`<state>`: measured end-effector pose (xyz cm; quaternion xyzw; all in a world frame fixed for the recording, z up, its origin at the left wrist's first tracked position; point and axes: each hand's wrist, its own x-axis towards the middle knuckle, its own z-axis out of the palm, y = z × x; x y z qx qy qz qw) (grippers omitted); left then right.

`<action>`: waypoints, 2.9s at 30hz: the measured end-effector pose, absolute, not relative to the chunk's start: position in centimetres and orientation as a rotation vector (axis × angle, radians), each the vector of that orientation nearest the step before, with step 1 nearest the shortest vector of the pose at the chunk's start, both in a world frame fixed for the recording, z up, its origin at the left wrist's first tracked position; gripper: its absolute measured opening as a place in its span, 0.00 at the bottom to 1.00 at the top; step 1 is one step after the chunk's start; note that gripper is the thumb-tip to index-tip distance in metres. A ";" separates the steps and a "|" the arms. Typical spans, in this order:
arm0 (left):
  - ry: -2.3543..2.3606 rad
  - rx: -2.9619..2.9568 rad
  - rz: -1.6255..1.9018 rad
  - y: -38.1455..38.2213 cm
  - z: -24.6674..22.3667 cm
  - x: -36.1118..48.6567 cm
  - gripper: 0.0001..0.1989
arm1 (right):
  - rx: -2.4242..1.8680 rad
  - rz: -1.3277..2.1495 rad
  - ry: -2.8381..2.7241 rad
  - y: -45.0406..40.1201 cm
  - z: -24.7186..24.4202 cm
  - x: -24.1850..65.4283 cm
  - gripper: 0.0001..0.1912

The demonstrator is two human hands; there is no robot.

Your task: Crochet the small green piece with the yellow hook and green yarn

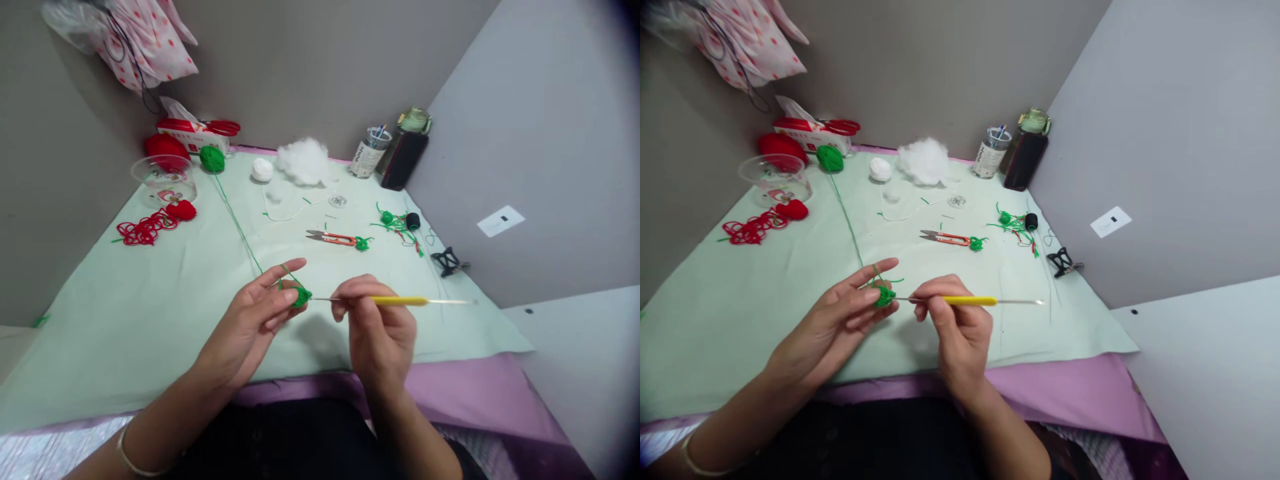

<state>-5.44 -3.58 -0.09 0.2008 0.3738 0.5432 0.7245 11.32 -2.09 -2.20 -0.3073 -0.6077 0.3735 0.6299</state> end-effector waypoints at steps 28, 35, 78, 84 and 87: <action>1.052 0.865 1.283 -4.4 -1.0 -5.4 0.19 | -0.695 0.776 -1.577 -2.8 -1.9 11.9 0.12; 1.068 0.915 1.254 -4.5 -1.1 -5.7 0.18 | -0.743 0.768 -1.554 -2.6 -1.9 11.8 0.13; 0.917 0.738 1.209 -4.4 -0.9 -5.1 0.14 | -0.683 1.385 -1.035 -1.5 -2.1 10.9 0.09; 0.941 0.767 1.225 -4.4 -1.0 -5.5 0.15 | -0.683 1.359 -1.117 -1.4 -1.8 11.1 0.11; 0.977 0.823 1.243 -4.5 -1.2 -5.6 0.15 | -0.739 1.181 -1.291 -1.9 -1.9 11.5 0.11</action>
